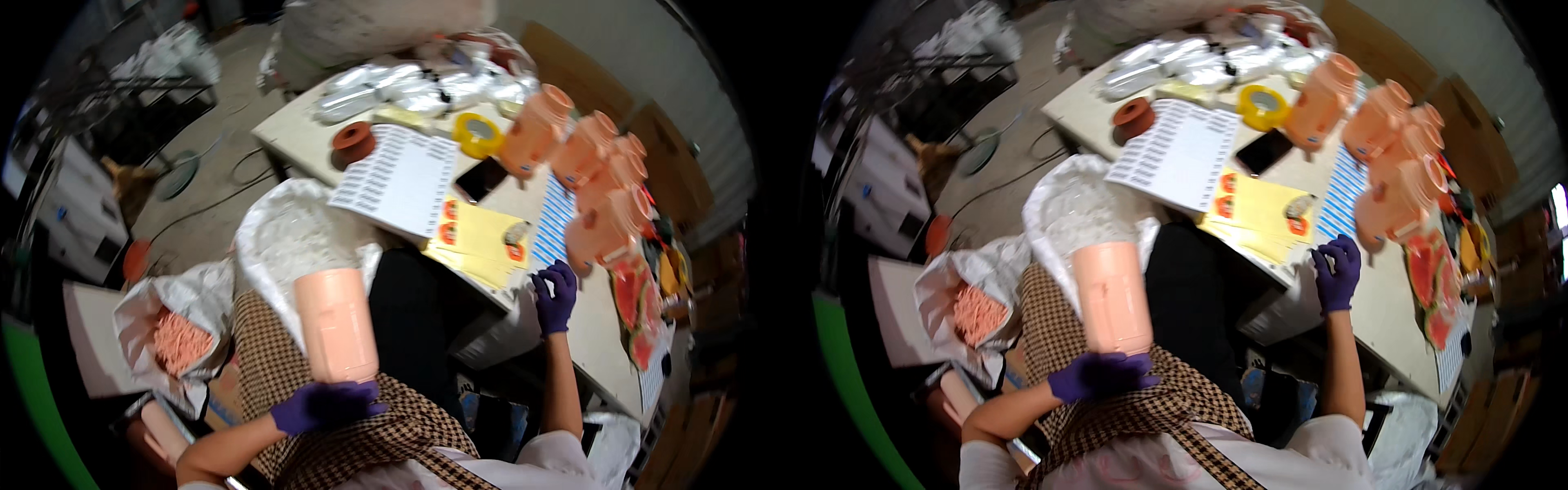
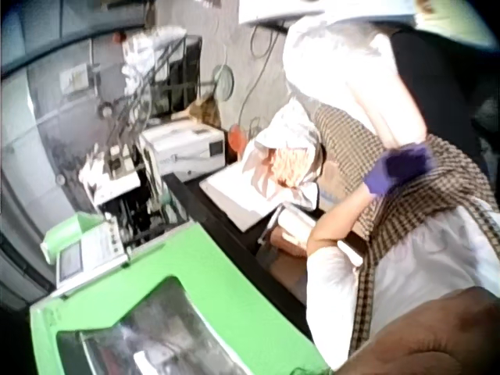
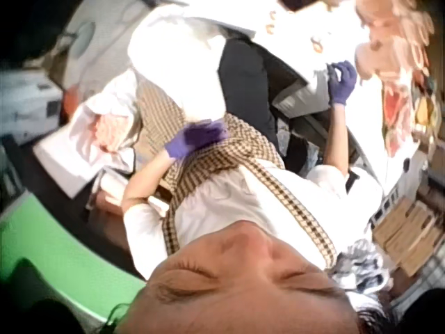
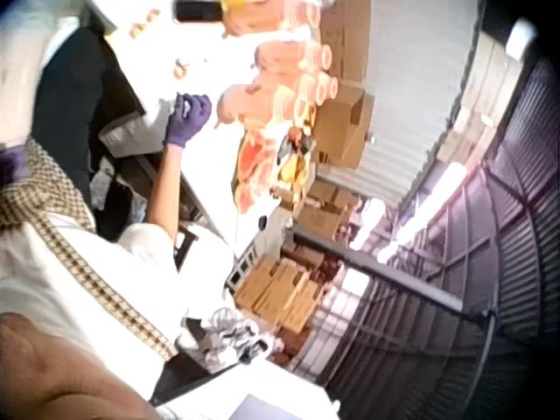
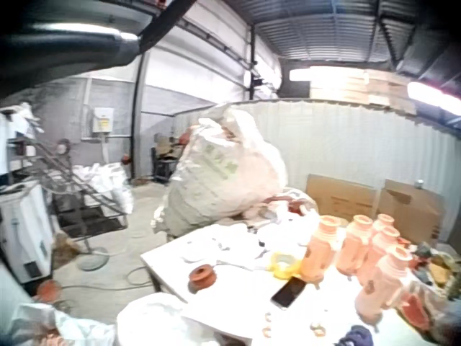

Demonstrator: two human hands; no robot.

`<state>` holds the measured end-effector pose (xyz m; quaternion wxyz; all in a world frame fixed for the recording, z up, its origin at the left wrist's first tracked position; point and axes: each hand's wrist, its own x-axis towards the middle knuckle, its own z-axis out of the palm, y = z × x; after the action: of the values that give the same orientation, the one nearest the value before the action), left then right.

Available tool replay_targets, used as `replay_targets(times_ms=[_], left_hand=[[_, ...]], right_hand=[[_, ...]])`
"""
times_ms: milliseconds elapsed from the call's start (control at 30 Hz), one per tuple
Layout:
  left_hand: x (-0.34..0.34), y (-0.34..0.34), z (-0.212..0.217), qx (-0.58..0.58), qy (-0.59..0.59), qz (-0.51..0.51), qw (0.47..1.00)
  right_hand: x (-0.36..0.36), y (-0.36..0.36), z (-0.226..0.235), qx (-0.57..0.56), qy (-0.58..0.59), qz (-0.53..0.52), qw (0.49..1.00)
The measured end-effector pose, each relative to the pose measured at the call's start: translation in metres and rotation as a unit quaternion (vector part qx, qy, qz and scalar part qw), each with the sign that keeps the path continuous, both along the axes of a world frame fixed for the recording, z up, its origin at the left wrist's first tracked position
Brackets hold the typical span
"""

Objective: The person takes a large orange jug from a pile, inserts a white ring into the top, and applies a sticker to the side of the jug before placing it down.

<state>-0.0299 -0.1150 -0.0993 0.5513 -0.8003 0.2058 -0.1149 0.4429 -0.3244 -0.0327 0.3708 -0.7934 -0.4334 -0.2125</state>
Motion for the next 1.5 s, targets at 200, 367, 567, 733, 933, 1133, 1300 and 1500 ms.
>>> replay_targets(times_ms=[200,367,567,733,933,1133,1300,1500], left_hand=[[0.019,0.012,0.04,-0.277,0.078,-0.034,0.957],[0.018,0.009,0.04,-0.517,0.141,-0.017,0.844],[0.014,-0.001,0.007,-0.377,0.09,-0.033,0.921],[0.012,0.004,0.008,-0.329,0.056,-0.019,0.943],[-0.041,0.051,0.121,-0.644,0.077,0.041,0.76],[-0.072,0.099,0.175,-0.761,-0.271,0.098,0.582],[0.007,0.174,0.112,-0.889,-0.095,0.08,0.441],[0.068,0.155,0.013,-0.928,-0.106,0.127,0.334]], right_hand=[[-0.149,0.159,0.016,-0.023,0.434,0.293,0.852],[-0.194,0.238,0.011,-0.111,0.331,0.39,0.852],[-0.203,0.249,0.019,-0.223,0.365,0.343,0.836],[-0.213,0.25,0.002,-0.172,0.295,0.34,0.876],[-0.192,0.247,0.064,-0.106,0.598,0.299,0.736],[-0.241,0.143,0.047,0.127,0.823,0.25,0.494],[-0.249,0.055,0.001,-0.267,0.726,0.382,0.506],[-0.088,0.059,0.042,-0.121,0.098,0.065,0.986]])
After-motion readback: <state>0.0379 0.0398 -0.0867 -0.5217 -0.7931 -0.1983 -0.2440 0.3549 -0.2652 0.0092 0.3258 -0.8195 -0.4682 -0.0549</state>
